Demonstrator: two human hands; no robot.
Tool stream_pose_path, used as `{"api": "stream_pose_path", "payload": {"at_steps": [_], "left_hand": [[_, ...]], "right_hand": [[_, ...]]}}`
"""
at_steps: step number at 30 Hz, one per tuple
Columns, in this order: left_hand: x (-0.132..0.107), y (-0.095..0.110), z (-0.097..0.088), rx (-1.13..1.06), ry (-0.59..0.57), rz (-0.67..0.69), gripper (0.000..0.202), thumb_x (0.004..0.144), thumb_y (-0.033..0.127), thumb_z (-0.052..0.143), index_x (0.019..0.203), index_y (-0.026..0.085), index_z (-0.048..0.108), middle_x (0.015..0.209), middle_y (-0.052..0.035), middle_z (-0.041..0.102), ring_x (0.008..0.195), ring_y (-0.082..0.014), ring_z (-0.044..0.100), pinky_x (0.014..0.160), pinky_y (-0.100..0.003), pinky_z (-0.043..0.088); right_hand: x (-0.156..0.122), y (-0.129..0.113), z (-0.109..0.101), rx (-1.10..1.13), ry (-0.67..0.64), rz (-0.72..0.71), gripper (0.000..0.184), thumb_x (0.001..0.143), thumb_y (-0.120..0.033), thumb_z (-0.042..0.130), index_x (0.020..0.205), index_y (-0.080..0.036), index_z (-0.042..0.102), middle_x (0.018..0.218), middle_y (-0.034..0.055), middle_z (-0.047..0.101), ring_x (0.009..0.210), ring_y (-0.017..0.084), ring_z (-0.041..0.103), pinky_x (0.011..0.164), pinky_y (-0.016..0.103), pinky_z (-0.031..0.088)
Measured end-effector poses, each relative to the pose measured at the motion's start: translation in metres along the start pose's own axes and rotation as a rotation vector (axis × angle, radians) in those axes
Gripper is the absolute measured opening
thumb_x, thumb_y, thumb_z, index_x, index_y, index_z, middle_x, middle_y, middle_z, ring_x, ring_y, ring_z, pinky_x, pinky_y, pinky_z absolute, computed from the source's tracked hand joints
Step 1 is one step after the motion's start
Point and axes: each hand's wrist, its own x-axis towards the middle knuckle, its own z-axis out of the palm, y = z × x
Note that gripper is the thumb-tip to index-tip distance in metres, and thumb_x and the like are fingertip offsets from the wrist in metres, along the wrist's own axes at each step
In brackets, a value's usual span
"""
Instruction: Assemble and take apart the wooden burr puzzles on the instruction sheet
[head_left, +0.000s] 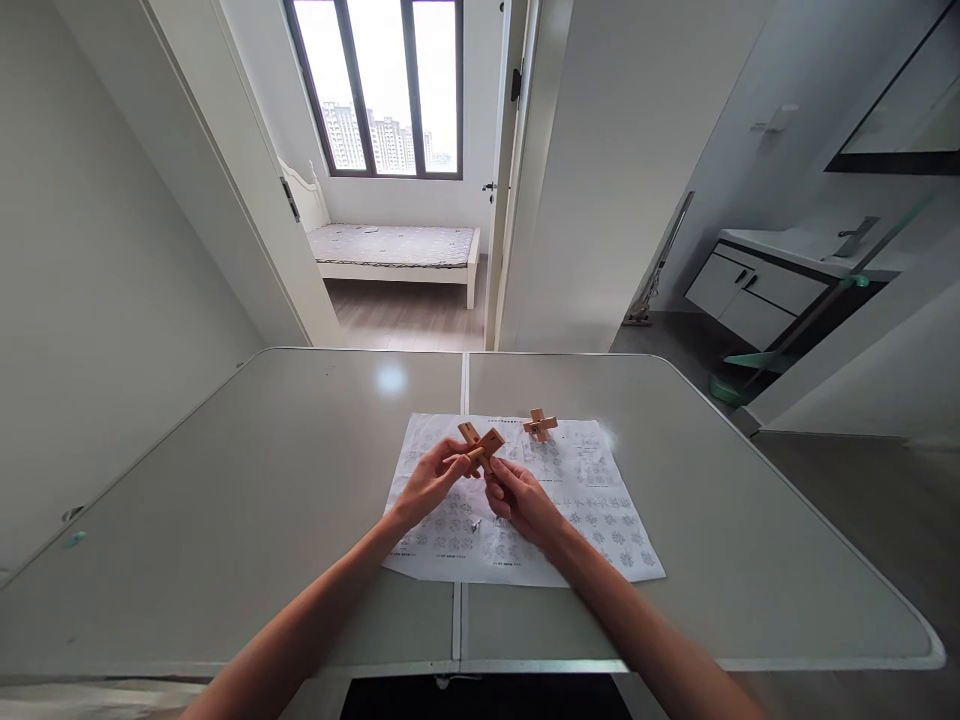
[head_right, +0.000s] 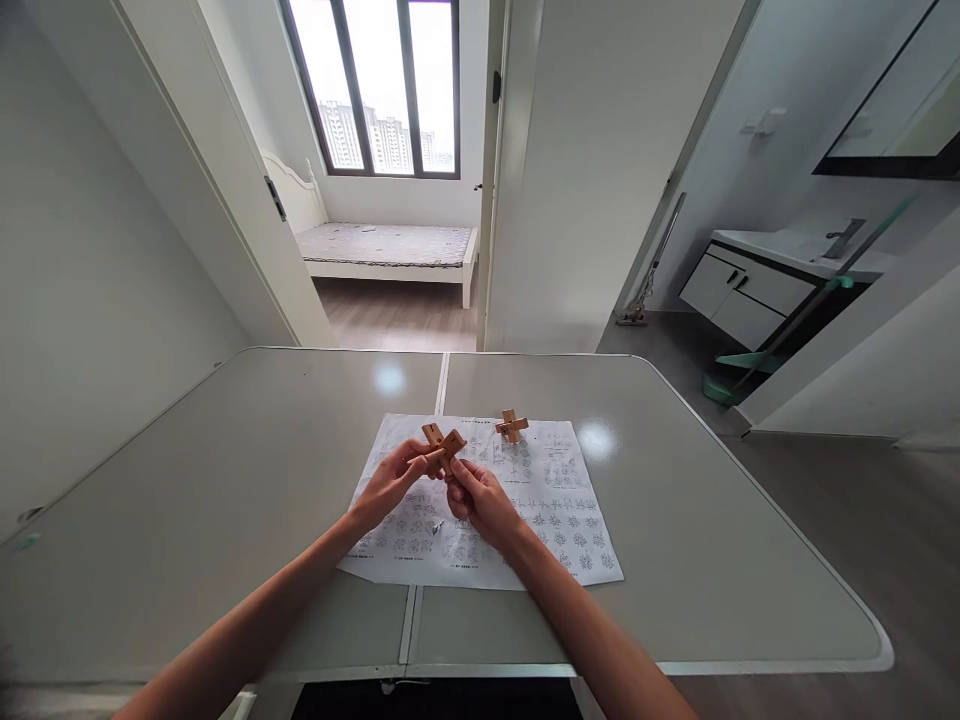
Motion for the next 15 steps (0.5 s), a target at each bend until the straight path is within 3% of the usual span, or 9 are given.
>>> {"api": "stream_pose_path", "payload": {"at_steps": [9, 15], "left_hand": [[-0.0006, -0.0073, -0.0087, -0.050, -0.038, 0.004, 0.035, 0.090, 0.046, 0.074, 0.103, 0.018, 0.056, 0.109, -0.0091, 0.074, 0.096, -0.0219, 0.072, 0.090, -0.039, 0.054], [-0.0009, -0.0059, -0.0067, -0.052, -0.015, 0.028, 0.036, 0.090, 0.047, 0.074, 0.103, 0.017, 0.057, 0.105, -0.0098, 0.074, 0.097, -0.0230, 0.071, 0.088, -0.039, 0.054]], "right_hand": [[-0.0011, 0.0017, -0.0004, -0.030, -0.029, -0.019, 0.044, 0.086, -0.059, 0.075, 0.083, -0.018, 0.058, 0.060, -0.0073, 0.044, 0.045, 0.005, 0.031, 0.044, 0.022, 0.024], [-0.0013, 0.0007, 0.0020, -0.038, -0.025, -0.023, 0.045, 0.084, -0.059, 0.076, 0.081, -0.018, 0.058, 0.060, -0.0072, 0.043, 0.045, 0.005, 0.031, 0.045, 0.022, 0.023]]}}
